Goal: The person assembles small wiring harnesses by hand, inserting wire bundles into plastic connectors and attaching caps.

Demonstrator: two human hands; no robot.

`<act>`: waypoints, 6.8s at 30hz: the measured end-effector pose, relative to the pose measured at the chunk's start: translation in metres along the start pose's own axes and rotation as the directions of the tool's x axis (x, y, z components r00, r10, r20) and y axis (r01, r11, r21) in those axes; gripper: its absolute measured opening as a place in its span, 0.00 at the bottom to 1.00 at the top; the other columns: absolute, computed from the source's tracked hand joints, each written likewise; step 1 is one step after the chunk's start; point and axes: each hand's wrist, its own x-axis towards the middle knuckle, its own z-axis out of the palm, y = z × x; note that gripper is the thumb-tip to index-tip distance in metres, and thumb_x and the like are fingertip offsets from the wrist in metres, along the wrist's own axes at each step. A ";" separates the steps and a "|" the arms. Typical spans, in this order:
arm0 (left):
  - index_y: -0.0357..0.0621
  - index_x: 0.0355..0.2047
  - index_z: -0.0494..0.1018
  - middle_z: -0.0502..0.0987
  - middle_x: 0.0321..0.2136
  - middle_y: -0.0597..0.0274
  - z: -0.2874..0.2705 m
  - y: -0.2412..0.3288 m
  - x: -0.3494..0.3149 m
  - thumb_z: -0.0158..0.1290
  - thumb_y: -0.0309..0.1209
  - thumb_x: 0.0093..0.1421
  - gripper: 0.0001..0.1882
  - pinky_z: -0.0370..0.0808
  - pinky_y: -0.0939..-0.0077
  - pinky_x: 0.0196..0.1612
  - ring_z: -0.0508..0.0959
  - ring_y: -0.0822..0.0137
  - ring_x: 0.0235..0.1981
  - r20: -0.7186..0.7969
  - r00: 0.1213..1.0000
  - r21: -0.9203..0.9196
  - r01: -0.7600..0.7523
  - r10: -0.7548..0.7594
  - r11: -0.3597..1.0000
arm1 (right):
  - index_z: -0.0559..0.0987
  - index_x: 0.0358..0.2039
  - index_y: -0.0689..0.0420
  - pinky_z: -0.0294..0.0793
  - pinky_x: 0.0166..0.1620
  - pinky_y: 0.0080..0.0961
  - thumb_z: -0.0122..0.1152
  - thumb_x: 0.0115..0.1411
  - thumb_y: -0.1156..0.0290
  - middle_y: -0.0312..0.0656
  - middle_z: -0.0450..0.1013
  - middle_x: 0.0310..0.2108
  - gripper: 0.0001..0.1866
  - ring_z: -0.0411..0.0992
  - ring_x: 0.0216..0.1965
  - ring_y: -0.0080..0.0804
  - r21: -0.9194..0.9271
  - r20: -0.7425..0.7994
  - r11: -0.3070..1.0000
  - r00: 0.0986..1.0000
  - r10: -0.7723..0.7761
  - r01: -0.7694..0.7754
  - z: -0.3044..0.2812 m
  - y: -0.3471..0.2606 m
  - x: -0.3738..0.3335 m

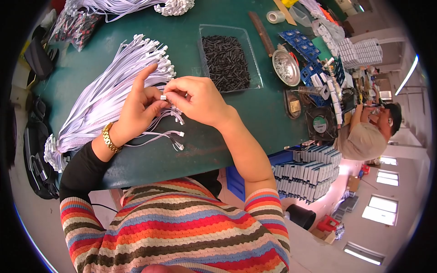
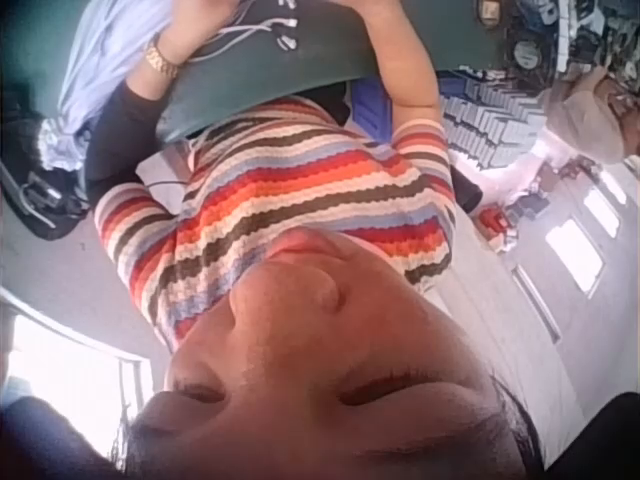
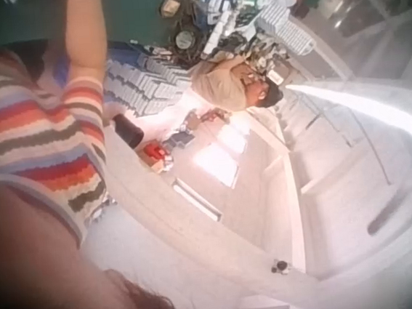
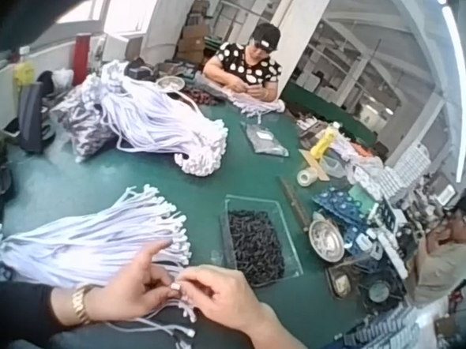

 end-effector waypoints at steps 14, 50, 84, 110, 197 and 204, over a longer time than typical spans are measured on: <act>0.43 0.67 0.37 0.72 0.20 0.65 -0.002 0.006 0.001 0.56 0.16 0.52 0.49 0.67 0.83 0.27 0.69 0.77 0.20 0.048 0.999 0.041 -0.004 0.002 0.999 | 0.82 0.29 0.58 0.74 0.30 0.21 0.68 0.49 0.78 0.39 0.75 0.28 0.05 0.74 0.28 0.28 -0.006 -0.041 0.969 0.969 -0.246 0.245 -0.004 0.007 0.004; 0.36 0.28 0.78 0.76 0.18 0.62 0.000 0.020 0.000 0.60 0.26 0.54 0.05 0.66 0.82 0.20 0.69 0.79 0.16 -0.019 0.998 0.182 -0.060 0.064 0.981 | 0.76 0.24 0.55 0.67 0.24 0.31 0.63 0.47 0.77 0.38 0.69 0.20 0.04 0.68 0.22 0.38 -0.312 0.083 0.864 0.918 -0.389 0.394 -0.007 0.002 0.002; 0.41 0.31 0.74 0.75 0.27 0.59 0.010 0.020 -0.009 0.58 0.21 0.49 0.08 0.73 0.67 0.28 0.76 0.57 0.26 0.352 0.858 0.589 -0.513 0.373 0.624 | 0.79 0.28 0.53 0.69 0.24 0.26 0.69 0.46 0.67 0.34 0.70 0.22 0.10 0.70 0.23 0.31 -0.346 0.147 0.888 0.952 -0.268 0.303 -0.001 -0.018 -0.099; 0.36 0.34 0.66 0.78 0.22 0.48 -0.011 0.027 0.000 0.46 0.22 0.60 0.02 0.73 0.64 0.29 0.78 0.50 0.25 0.077 0.996 0.504 -0.009 -0.035 0.863 | 0.77 0.25 0.57 0.74 0.32 0.36 0.66 0.47 0.69 0.42 0.71 0.26 0.08 0.74 0.30 0.43 -0.629 0.120 0.749 0.977 -0.173 0.210 0.007 0.028 0.011; 0.42 0.33 0.66 0.77 0.21 0.60 -0.020 0.010 0.004 0.44 0.30 0.67 0.06 0.66 0.87 0.20 0.74 0.74 0.16 0.186 0.924 -0.310 0.378 -0.334 0.872 | 0.80 0.31 0.63 0.74 0.28 0.15 0.63 0.53 0.78 0.36 0.77 0.22 0.04 0.75 0.24 0.17 0.173 -0.009 0.971 0.985 0.170 -0.166 -0.001 -0.009 0.013; 0.41 0.33 0.66 0.77 0.21 0.60 -0.020 0.007 0.005 0.45 0.30 0.67 0.06 0.67 0.87 0.20 0.74 0.75 0.16 0.190 0.925 -0.353 0.378 -0.330 0.856 | 0.80 0.30 0.63 0.75 0.29 0.16 0.63 0.54 0.77 0.39 0.77 0.22 0.04 0.77 0.25 0.19 0.100 -0.065 0.989 0.991 0.119 -0.112 -0.001 -0.012 0.012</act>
